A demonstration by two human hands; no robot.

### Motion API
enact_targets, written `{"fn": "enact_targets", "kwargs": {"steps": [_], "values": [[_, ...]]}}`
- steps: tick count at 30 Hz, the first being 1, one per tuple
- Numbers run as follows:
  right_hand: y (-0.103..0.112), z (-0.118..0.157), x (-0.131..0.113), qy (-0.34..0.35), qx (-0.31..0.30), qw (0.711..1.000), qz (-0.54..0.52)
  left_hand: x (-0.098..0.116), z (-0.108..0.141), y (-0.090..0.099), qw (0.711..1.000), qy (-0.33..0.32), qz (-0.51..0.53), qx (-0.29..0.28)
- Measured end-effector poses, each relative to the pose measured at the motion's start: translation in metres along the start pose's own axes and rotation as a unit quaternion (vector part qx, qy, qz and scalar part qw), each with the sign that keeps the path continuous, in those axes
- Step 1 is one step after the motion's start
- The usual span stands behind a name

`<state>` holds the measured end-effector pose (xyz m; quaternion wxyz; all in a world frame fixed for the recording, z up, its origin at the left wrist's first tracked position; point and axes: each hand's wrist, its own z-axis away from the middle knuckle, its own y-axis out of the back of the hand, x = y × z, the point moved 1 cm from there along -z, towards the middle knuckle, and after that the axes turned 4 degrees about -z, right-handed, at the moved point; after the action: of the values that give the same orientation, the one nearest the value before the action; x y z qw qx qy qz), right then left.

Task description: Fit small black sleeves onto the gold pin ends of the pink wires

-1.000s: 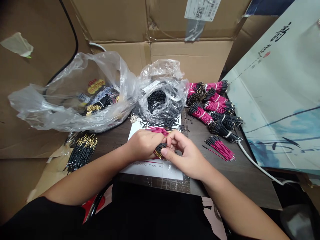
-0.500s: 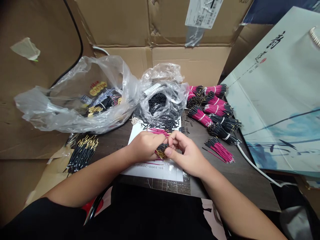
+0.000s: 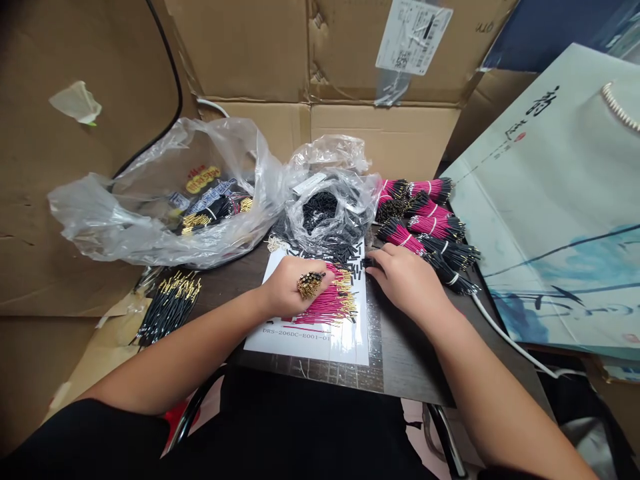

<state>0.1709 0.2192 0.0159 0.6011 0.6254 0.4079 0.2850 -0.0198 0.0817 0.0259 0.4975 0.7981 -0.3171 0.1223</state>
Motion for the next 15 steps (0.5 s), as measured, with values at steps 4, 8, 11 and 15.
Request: {"fn": "enact_targets", "kwargs": {"steps": [4, 8, 11, 15], "values": [[-0.013, -0.006, -0.005, -0.006, 0.024, 0.999, -0.024, 0.0, -0.001, 0.002, 0.999, 0.03, 0.021, 0.016], [-0.023, -0.008, -0.006, -0.006, 0.04, 0.998, -0.053, -0.001, -0.001, 0.001, 0.998, 0.048, 0.031, 0.009], [-0.027, -0.009, -0.005, -0.01, 0.041, 0.998, -0.049, -0.001, -0.001, 0.0, 0.999, 0.036, 0.035, 0.012], [-0.03, -0.009, -0.006, -0.007, 0.049, 0.999, -0.02, -0.001, -0.001, 0.0, 0.999, 0.02, 0.025, 0.021]]}}
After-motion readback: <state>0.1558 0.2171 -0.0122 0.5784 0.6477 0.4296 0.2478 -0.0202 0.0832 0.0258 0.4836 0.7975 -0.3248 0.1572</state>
